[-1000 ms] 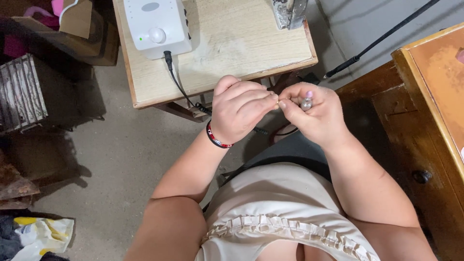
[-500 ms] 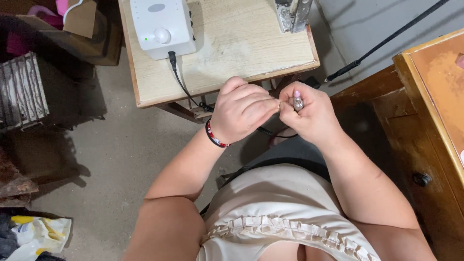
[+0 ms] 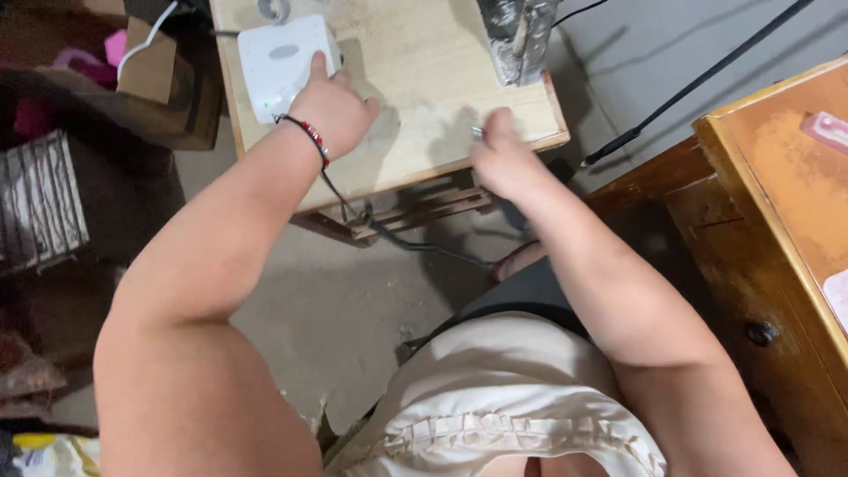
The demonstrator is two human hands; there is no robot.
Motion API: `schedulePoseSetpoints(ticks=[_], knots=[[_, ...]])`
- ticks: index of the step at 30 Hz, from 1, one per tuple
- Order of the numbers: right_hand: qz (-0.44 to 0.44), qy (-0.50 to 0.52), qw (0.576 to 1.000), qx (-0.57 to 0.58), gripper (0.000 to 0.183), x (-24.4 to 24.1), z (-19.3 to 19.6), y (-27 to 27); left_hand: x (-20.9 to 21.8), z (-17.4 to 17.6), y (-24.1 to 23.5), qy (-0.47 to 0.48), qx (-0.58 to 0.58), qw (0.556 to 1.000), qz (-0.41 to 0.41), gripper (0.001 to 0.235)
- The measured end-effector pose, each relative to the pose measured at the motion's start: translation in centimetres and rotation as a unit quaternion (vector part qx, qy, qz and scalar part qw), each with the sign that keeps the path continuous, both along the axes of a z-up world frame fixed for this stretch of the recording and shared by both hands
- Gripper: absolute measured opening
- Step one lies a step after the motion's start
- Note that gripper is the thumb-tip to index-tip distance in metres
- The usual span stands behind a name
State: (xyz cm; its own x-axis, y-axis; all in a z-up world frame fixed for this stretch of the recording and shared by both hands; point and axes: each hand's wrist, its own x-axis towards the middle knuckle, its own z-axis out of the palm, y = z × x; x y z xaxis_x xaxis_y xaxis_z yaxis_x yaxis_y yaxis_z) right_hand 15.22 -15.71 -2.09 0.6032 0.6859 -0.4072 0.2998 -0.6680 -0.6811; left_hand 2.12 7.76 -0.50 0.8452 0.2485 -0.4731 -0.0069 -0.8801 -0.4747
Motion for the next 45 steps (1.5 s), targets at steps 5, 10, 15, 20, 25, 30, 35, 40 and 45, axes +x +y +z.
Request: schedulePoseSetpoints(ticks=[5, 10, 15, 20, 25, 30, 35, 40, 45], knots=[[-0.035, -0.056, 0.972, 0.227, 0.015, 2.1, -9.9, 9.8, -0.3, -1.5, 1.7, -0.029, -0.052, 0.998, -0.025, 0.054], [-0.065, -0.112, 0.941, 0.312, 0.034, -0.3, -10.6, 13.3, -0.5, -2.2, 2.9, -0.080, -0.104, 0.991, -0.020, 0.045], [-0.045, -0.230, 0.904, 0.357, 0.037, -1.4, -9.3, 12.0, -1.6, -1.9, 2.1, -0.279, -0.192, 0.941, 0.021, 0.021], [0.043, -0.314, 0.837, 0.446, 0.030, -2.5, -3.4, -0.6, -1.8, -1.6, -9.3, -0.463, -0.546, 0.687, 0.127, 0.011], [0.027, -0.464, 0.739, 0.488, 0.015, -4.1, 3.2, -17.9, 1.2, -0.6, -25.3, -0.403, -0.787, 0.447, 0.136, 0.012], [-0.072, -0.579, 0.721, 0.375, 0.020, -6.9, 9.8, -33.8, 5.0, 3.7, -39.0, -0.265, -0.887, 0.377, -0.043, 0.012], [-0.119, -0.658, 0.691, 0.276, 0.018, -9.3, 11.1, -44.5, 6.9, 7.5, -48.9, -0.220, -0.876, 0.406, -0.137, 0.008], [-0.257, -0.605, 0.712, 0.248, 0.006, -10.4, 10.9, -52.1, 10.0, 10.8, -53.4, -0.198, -0.837, 0.438, -0.263, 0.014], [-0.425, -0.527, 0.694, 0.246, 0.007, -9.2, 8.4, -57.2, 19.2, 10.6, -55.2, -0.192, -0.764, 0.575, -0.220, 0.071]])
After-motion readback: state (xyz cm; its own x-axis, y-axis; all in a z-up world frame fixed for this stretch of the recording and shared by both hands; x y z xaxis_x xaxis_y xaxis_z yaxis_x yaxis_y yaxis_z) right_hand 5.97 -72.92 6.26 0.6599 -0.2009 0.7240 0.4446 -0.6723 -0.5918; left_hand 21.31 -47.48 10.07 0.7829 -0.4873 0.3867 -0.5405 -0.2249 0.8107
